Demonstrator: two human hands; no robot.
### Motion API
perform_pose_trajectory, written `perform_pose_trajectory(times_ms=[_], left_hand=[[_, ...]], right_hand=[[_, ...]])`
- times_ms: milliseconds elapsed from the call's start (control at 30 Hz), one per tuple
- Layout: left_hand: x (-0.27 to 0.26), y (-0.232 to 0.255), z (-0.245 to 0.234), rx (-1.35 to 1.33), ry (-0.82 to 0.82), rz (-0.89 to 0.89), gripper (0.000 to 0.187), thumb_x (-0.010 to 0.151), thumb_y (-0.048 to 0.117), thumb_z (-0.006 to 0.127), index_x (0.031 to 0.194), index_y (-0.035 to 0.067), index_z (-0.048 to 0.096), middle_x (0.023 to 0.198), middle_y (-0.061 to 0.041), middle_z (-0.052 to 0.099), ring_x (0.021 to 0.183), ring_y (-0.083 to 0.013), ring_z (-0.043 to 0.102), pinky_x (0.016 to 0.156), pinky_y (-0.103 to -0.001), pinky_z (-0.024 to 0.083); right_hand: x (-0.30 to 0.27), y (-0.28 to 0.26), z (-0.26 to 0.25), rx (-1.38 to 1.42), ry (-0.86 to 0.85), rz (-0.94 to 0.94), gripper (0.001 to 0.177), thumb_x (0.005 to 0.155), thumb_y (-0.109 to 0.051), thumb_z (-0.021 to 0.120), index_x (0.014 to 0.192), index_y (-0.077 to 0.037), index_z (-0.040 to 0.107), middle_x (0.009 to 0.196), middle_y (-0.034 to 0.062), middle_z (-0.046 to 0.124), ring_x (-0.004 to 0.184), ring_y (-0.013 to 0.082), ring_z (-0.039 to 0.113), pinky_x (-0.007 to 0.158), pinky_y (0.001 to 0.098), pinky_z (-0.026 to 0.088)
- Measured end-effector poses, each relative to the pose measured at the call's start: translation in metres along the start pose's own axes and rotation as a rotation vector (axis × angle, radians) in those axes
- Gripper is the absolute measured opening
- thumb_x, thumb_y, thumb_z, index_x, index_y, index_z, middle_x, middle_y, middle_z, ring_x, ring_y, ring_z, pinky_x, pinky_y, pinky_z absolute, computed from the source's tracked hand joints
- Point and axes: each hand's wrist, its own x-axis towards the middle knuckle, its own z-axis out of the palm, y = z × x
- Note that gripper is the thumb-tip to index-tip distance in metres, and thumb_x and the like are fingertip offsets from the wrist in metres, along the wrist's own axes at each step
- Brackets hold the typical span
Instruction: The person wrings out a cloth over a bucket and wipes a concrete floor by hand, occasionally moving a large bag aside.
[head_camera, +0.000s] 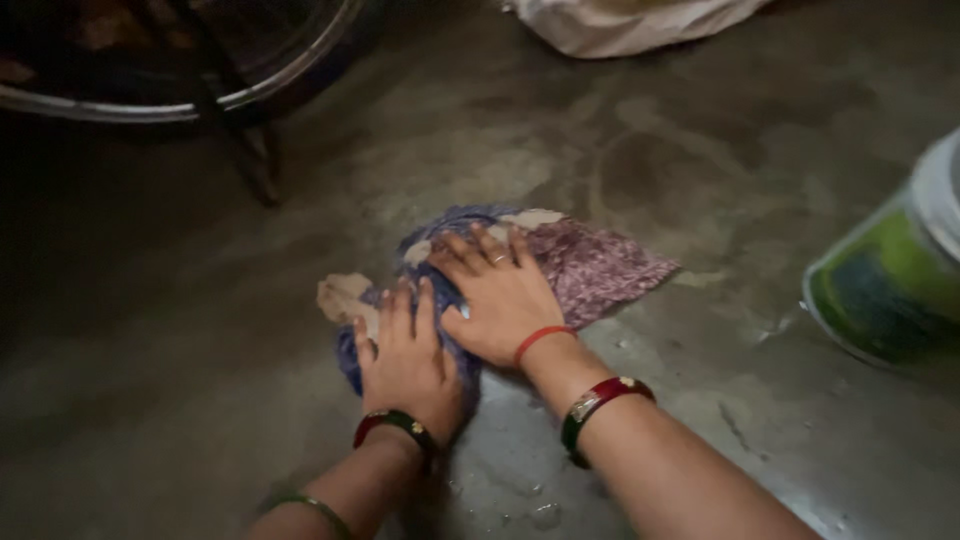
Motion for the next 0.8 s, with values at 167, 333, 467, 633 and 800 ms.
perform_pose_trajectory(times_ms=[167, 333, 467, 633, 800], left_hand=[[0.001, -0.002, 0.003, -0.006, 0.001, 0.002, 0.081, 0.087, 0.025, 0.052, 0.158, 0.010, 0.018, 0.163, -0.013, 0.021, 0.152, -0.0304, 0.016, 0.120, -0.059, 0.007], [0.007, 0.002, -0.001, -0.085, -0.091, -0.034, 0.087, 0.086, 0.030, 0.052, 0.162, 0.014, 0.012, 0.170, -0.010, 0.013, 0.152, -0.0304, 0.010, 0.118, -0.061, 0.003], [-0.007, -0.014, -0.004, -0.186, -0.113, 0.031, 0.091, 0.084, 0.031, 0.054, 0.163, 0.013, 0.013, 0.171, -0.011, 0.011, 0.152, -0.0335, 0.007, 0.117, -0.061, 0.003], [-0.063, -0.071, -0.005, -0.203, 0.037, 0.230, 0.078, 0.088, 0.029, 0.053, 0.159, 0.011, 0.025, 0.166, -0.014, 0.021, 0.152, -0.0365, 0.015, 0.120, -0.063, 0.004], [-0.114, -0.100, -0.009, -0.204, 0.000, 0.175, 0.080, 0.087, 0.031, 0.054, 0.158, 0.010, 0.024, 0.165, -0.014, 0.020, 0.152, -0.0373, 0.013, 0.118, -0.064, 0.002]], right_hand=[[-0.007, -0.003, 0.003, -0.042, 0.020, 0.037, 0.064, 0.089, -0.041, 0.048, 0.150, -0.021, 0.046, 0.163, 0.0070, 0.034, 0.152, 0.0322, 0.024, 0.121, 0.0582, 0.011], [-0.013, -0.015, 0.009, -0.181, -0.015, 0.103, 0.063, 0.092, -0.040, 0.045, 0.152, -0.023, 0.043, 0.164, 0.0071, 0.030, 0.152, 0.0335, 0.022, 0.120, 0.0595, 0.011], [-0.029, -0.037, 0.014, -0.166, -0.099, 0.274, 0.064, 0.094, -0.035, 0.040, 0.158, -0.025, 0.032, 0.169, 0.0026, 0.018, 0.154, 0.0305, 0.014, 0.121, 0.0587, 0.007], [-0.055, -0.102, 0.019, -0.146, -0.252, 0.375, 0.068, 0.094, -0.035, 0.041, 0.160, -0.024, 0.026, 0.171, 0.0016, 0.010, 0.157, 0.0295, 0.006, 0.123, 0.0566, 0.005], [-0.073, -0.150, 0.019, -0.140, -0.310, 0.270, 0.071, 0.095, -0.038, 0.045, 0.160, -0.019, 0.025, 0.171, 0.0063, 0.008, 0.156, 0.0317, 0.005, 0.122, 0.0564, 0.004]])
